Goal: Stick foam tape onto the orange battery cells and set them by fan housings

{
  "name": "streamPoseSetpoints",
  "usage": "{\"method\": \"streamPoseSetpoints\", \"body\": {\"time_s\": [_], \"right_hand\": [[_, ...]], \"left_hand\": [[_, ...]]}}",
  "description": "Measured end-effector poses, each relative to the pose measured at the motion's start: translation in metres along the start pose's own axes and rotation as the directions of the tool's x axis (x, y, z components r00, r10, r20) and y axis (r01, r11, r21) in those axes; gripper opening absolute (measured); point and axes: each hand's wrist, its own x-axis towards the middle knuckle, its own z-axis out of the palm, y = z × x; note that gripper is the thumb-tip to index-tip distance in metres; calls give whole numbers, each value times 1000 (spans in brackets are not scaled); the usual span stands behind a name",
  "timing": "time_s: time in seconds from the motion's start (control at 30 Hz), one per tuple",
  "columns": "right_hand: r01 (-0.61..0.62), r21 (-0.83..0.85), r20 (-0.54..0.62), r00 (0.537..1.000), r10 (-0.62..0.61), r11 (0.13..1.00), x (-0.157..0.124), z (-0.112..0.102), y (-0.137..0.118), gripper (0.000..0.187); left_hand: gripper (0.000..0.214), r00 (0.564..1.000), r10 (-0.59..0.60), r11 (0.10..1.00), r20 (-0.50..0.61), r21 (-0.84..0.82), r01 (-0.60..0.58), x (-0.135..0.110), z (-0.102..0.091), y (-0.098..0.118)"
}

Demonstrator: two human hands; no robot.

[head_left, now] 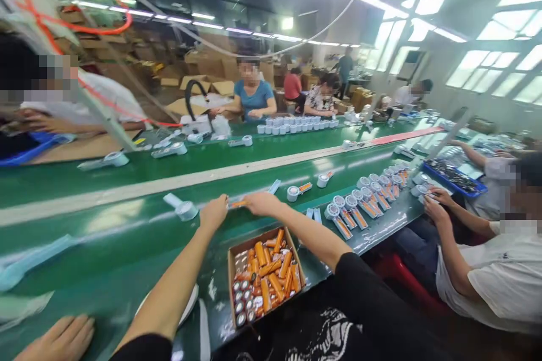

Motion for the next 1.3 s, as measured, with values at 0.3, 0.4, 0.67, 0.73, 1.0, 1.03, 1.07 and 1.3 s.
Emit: {"method": "streamPoseSetpoints", "body": {"time_s": [0.3,0.4,0.67,0.73,1.0,1.03,1.07,1.3], "right_hand": [[265,-430,471,881,-36,863,-82,-13,74,18],[318,-516,461,885,-55,795,-104,6,74,25],[349,-620,469,883,-25,702,-88,42,70,22],[338,-622,452,892,-28,707,-88,41,68,24],[94,-12,453,888,-78,995,-140,29,19,48],[40,144,507,855,-108,989,-147,34,10,46],[-4,250,553,821,-140,968,-152,40,3,38],[112,405,687,618,-383,907,-182,72,-2,24]], "left_hand": [[47,962,5,1000,-273,-7,-7,-135,15,-83],[38,966,43,999,-257,-19,-50,-229,37,-123],[62,998,-50,999,-36,15,50,-302,60,-135],[57,998,-58,998,6,27,58,-292,53,-131],[47,861,220,975,-459,91,-201,-279,-4,-45],[47,820,277,960,-501,117,-253,-278,-13,-31],[48,782,328,944,-530,144,-298,-277,-22,-19],[51,756,237,965,-611,62,-253,-280,-47,-14]]}}
